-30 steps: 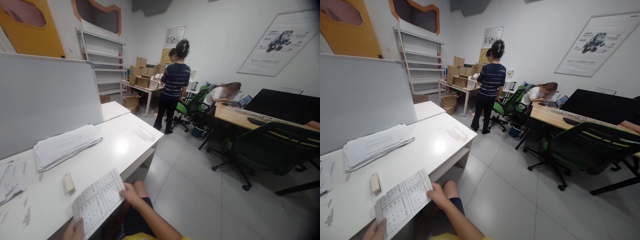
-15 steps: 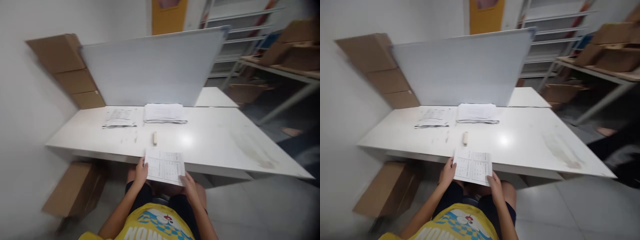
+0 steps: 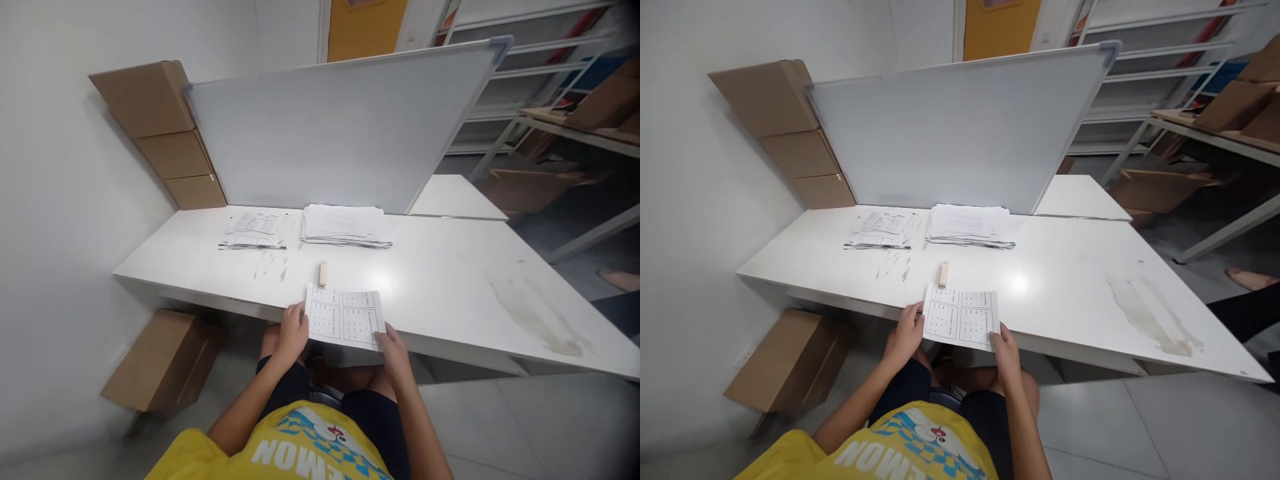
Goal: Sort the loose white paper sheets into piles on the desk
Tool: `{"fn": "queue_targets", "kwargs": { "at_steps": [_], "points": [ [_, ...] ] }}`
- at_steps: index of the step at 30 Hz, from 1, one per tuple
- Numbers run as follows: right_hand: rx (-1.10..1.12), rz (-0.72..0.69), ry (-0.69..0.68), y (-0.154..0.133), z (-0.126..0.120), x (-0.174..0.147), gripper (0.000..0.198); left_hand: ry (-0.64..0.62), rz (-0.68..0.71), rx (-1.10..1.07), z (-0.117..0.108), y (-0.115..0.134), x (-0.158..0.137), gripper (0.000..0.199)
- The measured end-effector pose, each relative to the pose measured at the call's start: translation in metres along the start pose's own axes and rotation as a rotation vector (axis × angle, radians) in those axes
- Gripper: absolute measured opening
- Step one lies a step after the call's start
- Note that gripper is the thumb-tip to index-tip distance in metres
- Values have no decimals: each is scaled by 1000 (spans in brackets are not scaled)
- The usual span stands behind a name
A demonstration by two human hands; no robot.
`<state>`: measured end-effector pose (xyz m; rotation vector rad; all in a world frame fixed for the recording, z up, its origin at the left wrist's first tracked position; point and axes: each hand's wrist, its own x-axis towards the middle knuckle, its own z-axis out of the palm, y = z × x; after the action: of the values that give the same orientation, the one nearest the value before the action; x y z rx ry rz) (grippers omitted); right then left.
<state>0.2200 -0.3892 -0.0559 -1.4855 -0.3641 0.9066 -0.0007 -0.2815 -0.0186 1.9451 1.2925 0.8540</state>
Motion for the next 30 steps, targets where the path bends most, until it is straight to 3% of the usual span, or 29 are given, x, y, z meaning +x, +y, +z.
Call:
{"fn": "queue_targets", "kwargs": {
  "at_steps": [4,9,14,23,30],
  "points": [
    [19,-1,42,-6,-11,6,51,16,193,202,6,3,12,38],
    [56,-3,73,-9,-18,14,49,-14,336,326,16,7,46,47],
    [75,28,80,-10,-20,17,47,-167,507,417,30,-4,70,55],
    [125,69,168,0,-17,23,48,-67,455,460,43,-10,68,50],
    [105,67,211,-2,-18,21,51,-102,512,526,40,0,85,32]
  ]
}}
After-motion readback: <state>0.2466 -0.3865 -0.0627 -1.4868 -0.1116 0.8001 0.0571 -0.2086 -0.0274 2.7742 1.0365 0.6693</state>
